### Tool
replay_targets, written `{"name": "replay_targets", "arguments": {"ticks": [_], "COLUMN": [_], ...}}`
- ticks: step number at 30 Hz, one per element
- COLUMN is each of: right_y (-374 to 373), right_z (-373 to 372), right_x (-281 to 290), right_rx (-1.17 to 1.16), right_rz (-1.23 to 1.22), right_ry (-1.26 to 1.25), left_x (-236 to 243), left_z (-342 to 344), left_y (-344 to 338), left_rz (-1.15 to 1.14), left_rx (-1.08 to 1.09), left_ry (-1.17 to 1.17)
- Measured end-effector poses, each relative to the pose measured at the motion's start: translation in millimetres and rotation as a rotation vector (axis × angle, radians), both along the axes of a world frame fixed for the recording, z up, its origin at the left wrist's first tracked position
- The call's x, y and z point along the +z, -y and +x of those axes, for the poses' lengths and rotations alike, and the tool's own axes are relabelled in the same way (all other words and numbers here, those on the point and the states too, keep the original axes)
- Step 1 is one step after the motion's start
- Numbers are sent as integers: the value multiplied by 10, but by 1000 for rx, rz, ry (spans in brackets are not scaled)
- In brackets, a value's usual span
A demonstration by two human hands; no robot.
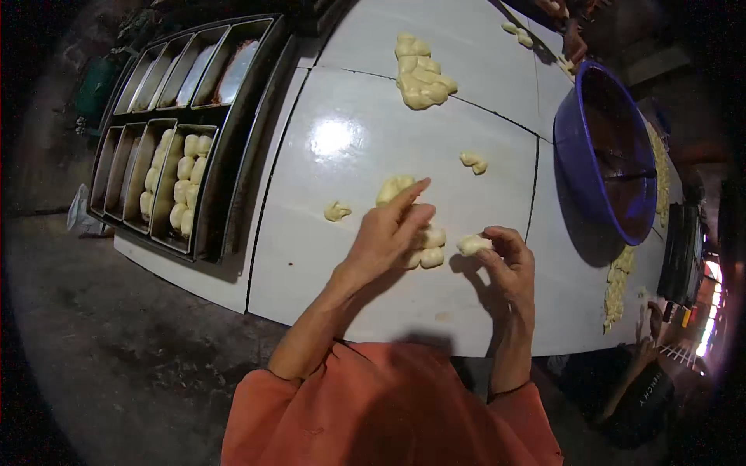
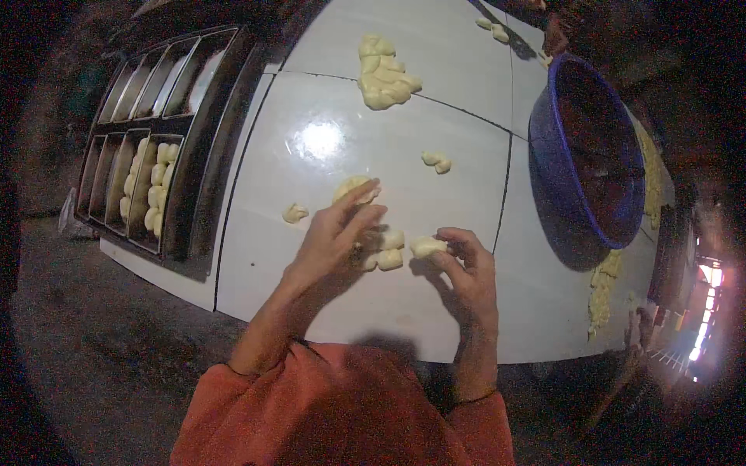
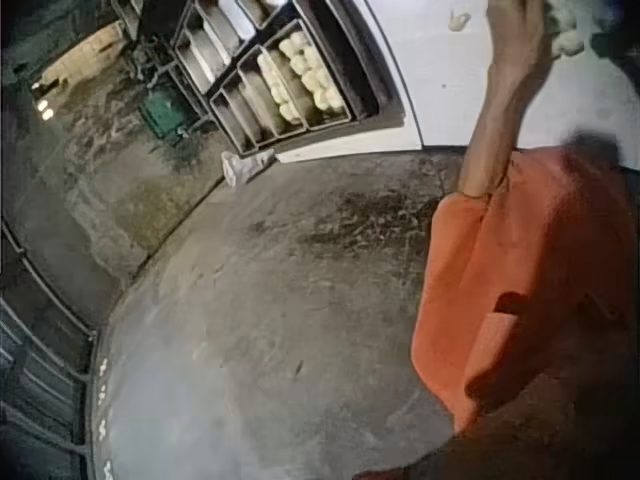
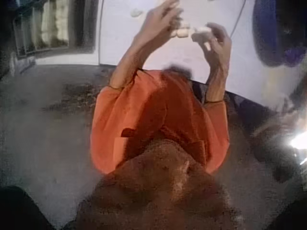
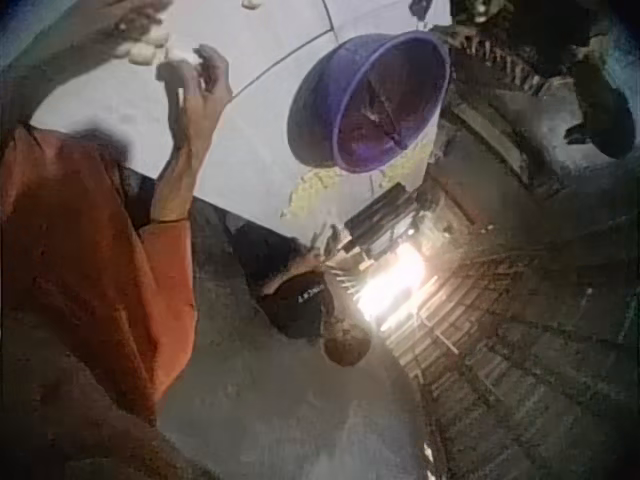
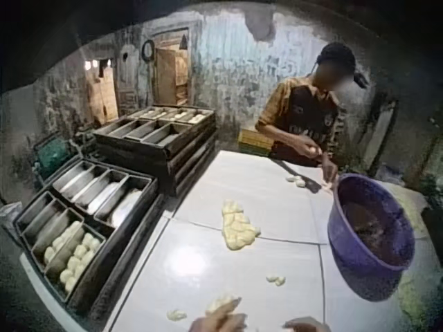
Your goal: The person takes small pieces of dough, fills them with a chocolate-like substance from a bowl, shapes them into small rolls, and arranges them in metal bread pans.
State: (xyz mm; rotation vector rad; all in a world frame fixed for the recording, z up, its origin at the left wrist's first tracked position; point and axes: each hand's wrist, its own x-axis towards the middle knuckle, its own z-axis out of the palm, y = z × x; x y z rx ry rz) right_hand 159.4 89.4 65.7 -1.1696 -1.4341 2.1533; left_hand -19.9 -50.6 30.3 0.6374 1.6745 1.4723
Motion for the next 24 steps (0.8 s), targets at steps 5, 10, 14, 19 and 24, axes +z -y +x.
{"name": "replay_targets", "arguments": {"ticks": [5, 10, 14, 19, 24], "right_y": [-159, -81, -68, -204, -225], "right_z": [41, -172, -808, -1285, -1198], "right_x": [-328, -272, -208, -662, -536], "right_rx": [603, 407, 420, 724, 603], "right_rz": [708, 776, 764, 1441, 388], "right_ry": [370, 275, 264, -22, 81], "left_x": [-370, -167, -208, -57, -107], "left_z": [-195, -293, -350, -411, -481], "left_y": [181, 250, 121, -5, 88], "left_rz": [-31, -224, -211, -323, -318], "left_rx": [242, 231, 96, -86, -133], "left_ry": [-139, -547, -637, -595, -517]}}
